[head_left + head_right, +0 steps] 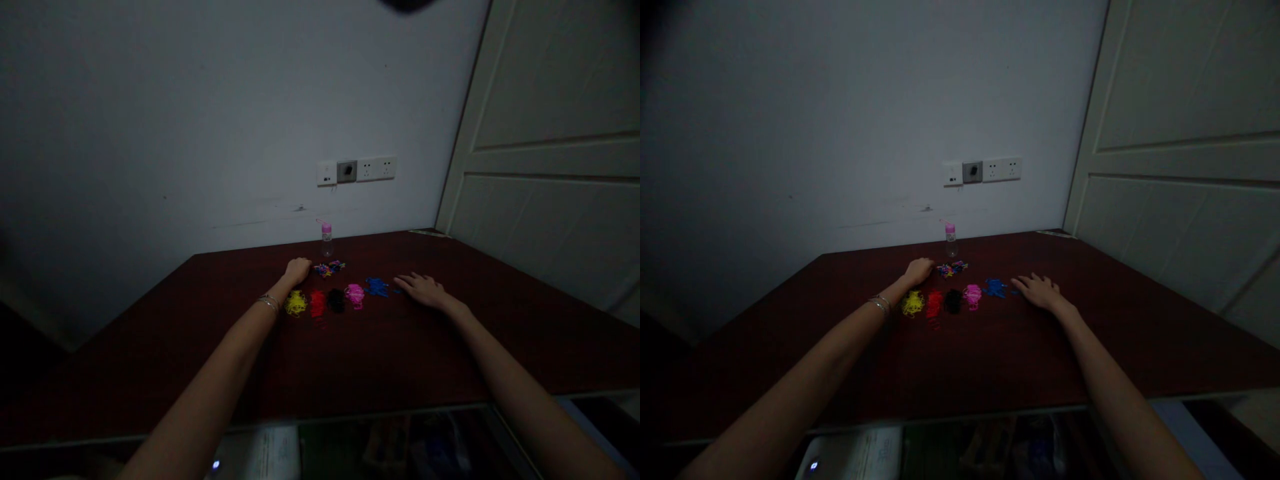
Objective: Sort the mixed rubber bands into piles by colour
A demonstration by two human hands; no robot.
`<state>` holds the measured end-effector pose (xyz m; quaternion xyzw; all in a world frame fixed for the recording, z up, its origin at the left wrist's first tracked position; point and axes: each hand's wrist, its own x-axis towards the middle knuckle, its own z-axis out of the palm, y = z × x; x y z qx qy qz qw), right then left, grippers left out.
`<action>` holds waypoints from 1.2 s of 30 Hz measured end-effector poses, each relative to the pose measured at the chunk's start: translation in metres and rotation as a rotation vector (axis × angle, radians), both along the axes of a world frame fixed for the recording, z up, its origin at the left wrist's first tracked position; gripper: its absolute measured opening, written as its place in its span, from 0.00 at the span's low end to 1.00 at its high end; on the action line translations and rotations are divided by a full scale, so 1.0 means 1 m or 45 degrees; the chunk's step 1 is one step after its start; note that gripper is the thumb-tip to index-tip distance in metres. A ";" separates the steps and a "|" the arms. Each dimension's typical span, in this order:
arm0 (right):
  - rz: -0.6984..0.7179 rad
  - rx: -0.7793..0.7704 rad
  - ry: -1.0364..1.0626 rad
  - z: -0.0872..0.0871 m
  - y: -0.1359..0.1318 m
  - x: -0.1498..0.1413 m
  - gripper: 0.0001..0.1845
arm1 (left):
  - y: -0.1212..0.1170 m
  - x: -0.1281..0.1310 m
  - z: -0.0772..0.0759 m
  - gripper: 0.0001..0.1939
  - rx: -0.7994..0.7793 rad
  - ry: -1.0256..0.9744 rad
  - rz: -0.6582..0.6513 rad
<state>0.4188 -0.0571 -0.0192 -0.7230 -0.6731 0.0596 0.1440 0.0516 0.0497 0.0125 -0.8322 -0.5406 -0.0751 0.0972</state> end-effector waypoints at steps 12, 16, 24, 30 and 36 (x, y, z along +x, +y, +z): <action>-0.004 -0.009 -0.015 0.003 -0.003 -0.001 0.37 | -0.010 -0.006 0.011 0.13 0.079 -0.007 0.005; 0.028 0.020 -0.019 -0.001 0.000 0.002 0.37 | -0.012 -0.017 0.026 0.11 0.024 -0.086 -0.063; 0.030 0.006 -0.023 -0.002 0.002 0.004 0.37 | -0.046 -0.041 0.057 0.08 -0.230 -0.128 -0.281; 0.016 -0.016 -0.019 -0.001 0.002 0.002 0.36 | -0.084 -0.034 0.062 0.05 -0.391 -0.147 -0.415; -0.013 -0.021 -0.034 -0.002 0.003 0.002 0.38 | -0.102 -0.019 0.051 0.05 -0.321 -0.033 -0.621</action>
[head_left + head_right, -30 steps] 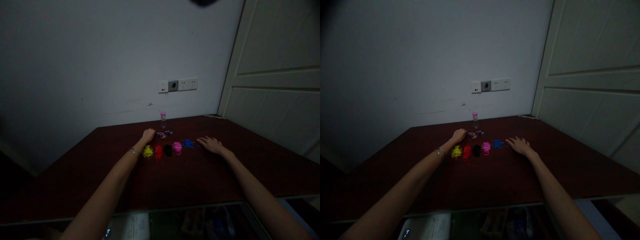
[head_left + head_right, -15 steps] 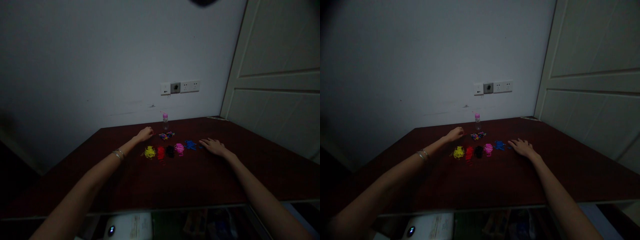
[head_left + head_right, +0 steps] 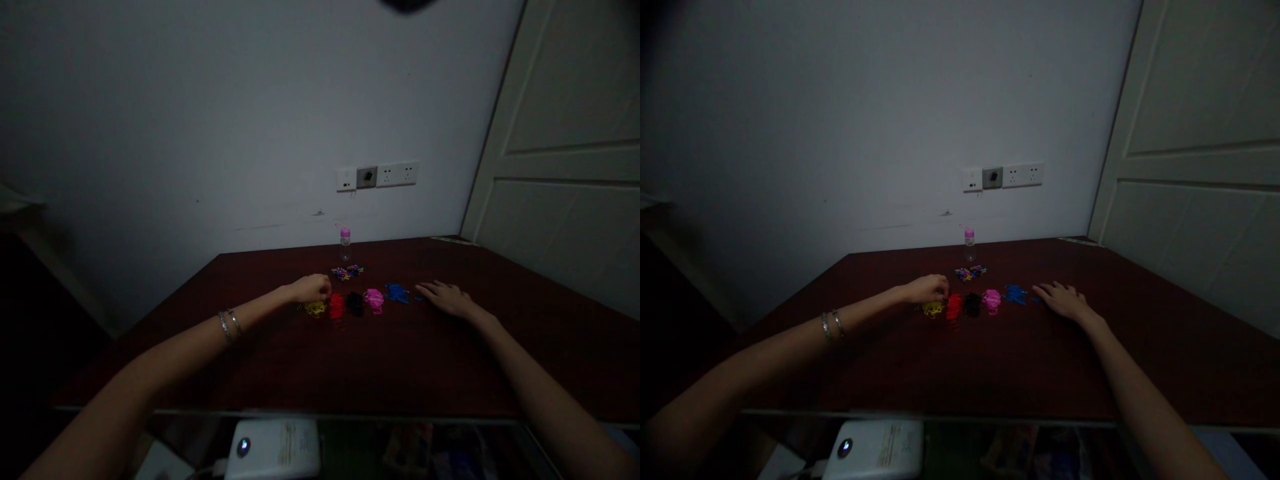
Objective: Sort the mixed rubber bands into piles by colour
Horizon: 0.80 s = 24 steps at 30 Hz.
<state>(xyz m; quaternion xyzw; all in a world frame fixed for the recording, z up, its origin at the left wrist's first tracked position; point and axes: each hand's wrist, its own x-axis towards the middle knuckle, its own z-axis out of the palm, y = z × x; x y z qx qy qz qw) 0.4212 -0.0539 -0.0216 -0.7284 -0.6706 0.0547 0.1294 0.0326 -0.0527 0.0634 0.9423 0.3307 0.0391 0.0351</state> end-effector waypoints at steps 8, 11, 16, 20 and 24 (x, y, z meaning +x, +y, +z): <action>0.004 -0.055 -0.019 0.000 0.001 0.002 0.37 | -0.014 0.010 -0.006 0.07 0.007 0.031 -0.054; -0.004 -0.065 -0.016 0.002 0.000 0.001 0.38 | -0.006 0.006 -0.007 0.09 -0.025 -0.070 -0.026; -0.009 -0.050 -0.022 0.003 -0.002 -0.002 0.38 | 0.029 -0.014 -0.018 0.12 0.053 -0.226 0.220; -0.015 -0.037 -0.040 0.004 -0.003 -0.003 0.38 | 0.054 -0.031 -0.038 0.14 0.136 -0.338 0.545; -0.009 -0.047 -0.074 0.007 -0.006 -0.006 0.37 | 0.064 -0.038 -0.061 0.13 0.178 -0.498 0.817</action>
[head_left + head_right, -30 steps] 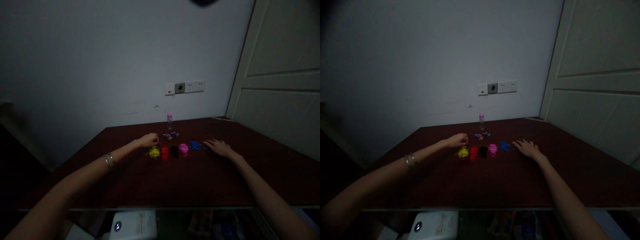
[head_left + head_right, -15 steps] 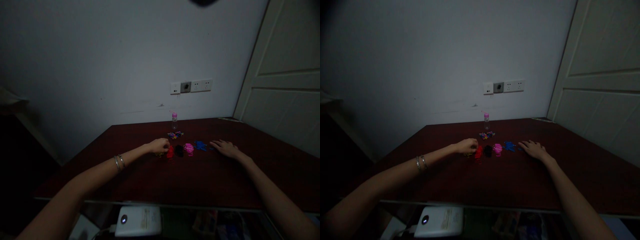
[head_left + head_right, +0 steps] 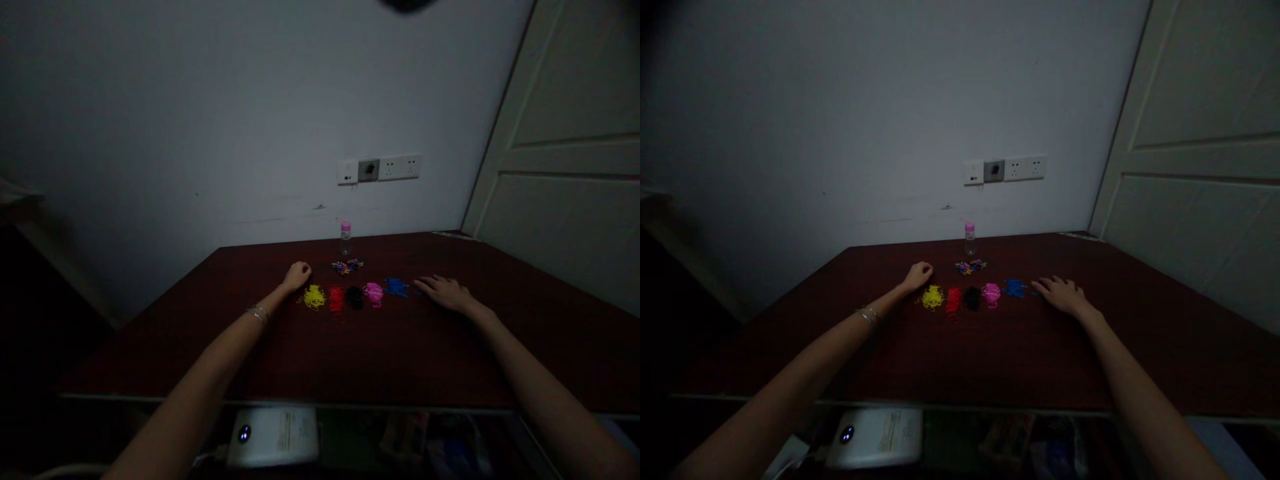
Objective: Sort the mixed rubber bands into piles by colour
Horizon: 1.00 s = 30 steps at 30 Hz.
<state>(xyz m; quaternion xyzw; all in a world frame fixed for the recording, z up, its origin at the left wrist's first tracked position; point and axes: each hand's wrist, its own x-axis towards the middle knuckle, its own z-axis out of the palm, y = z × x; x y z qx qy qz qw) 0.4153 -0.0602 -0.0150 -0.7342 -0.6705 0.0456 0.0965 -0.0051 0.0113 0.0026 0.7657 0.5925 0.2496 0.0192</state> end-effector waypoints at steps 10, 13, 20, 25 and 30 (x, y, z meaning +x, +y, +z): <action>0.056 0.062 0.019 0.009 -0.003 -0.003 0.34 | 0.005 -0.001 -0.013 0.13 0.101 -0.059 0.080; 0.197 0.182 0.052 0.020 0.003 -0.013 0.30 | 0.006 -0.001 -0.015 0.13 0.115 -0.051 0.090; 0.553 0.268 0.116 0.051 0.026 -0.080 0.18 | 0.008 -0.002 -0.018 0.13 0.126 -0.034 0.082; 0.581 0.131 0.048 0.061 0.038 -0.138 0.14 | 0.006 -0.002 -0.018 0.13 0.133 -0.040 0.065; 0.565 0.050 -0.029 0.056 0.050 -0.168 0.15 | 0.007 -0.003 -0.020 0.13 0.139 -0.052 0.063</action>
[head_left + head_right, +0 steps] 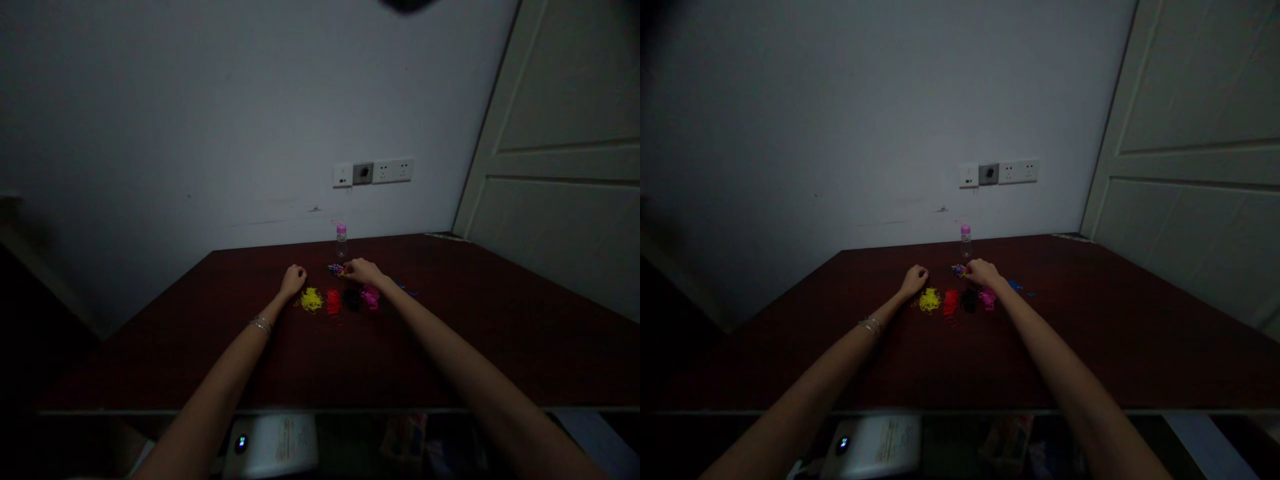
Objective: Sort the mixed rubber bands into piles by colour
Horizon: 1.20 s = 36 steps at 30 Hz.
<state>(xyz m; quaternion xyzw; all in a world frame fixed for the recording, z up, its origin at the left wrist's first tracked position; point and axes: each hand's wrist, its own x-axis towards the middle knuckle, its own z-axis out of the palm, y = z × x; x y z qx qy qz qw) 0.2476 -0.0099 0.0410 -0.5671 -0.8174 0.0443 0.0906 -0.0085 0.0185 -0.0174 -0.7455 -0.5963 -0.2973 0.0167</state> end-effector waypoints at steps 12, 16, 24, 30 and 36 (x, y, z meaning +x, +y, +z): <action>-0.003 0.040 -0.064 -0.011 0.006 -0.017 0.14 | 0.003 -0.001 -0.003 0.12 0.015 -0.041 -0.025; 0.020 0.072 -0.080 -0.011 0.003 -0.020 0.15 | 0.000 0.000 0.000 0.12 0.008 -0.044 -0.023; 0.022 0.108 -0.088 -0.009 0.000 -0.021 0.13 | -0.002 0.001 0.002 0.12 -0.006 -0.037 -0.018; 0.066 0.088 -0.118 -0.009 0.004 -0.021 0.12 | -0.004 0.002 0.004 0.12 -0.011 -0.026 -0.015; 0.077 0.126 -0.118 -0.012 0.005 -0.024 0.13 | -0.003 0.001 0.003 0.12 0.003 -0.037 -0.019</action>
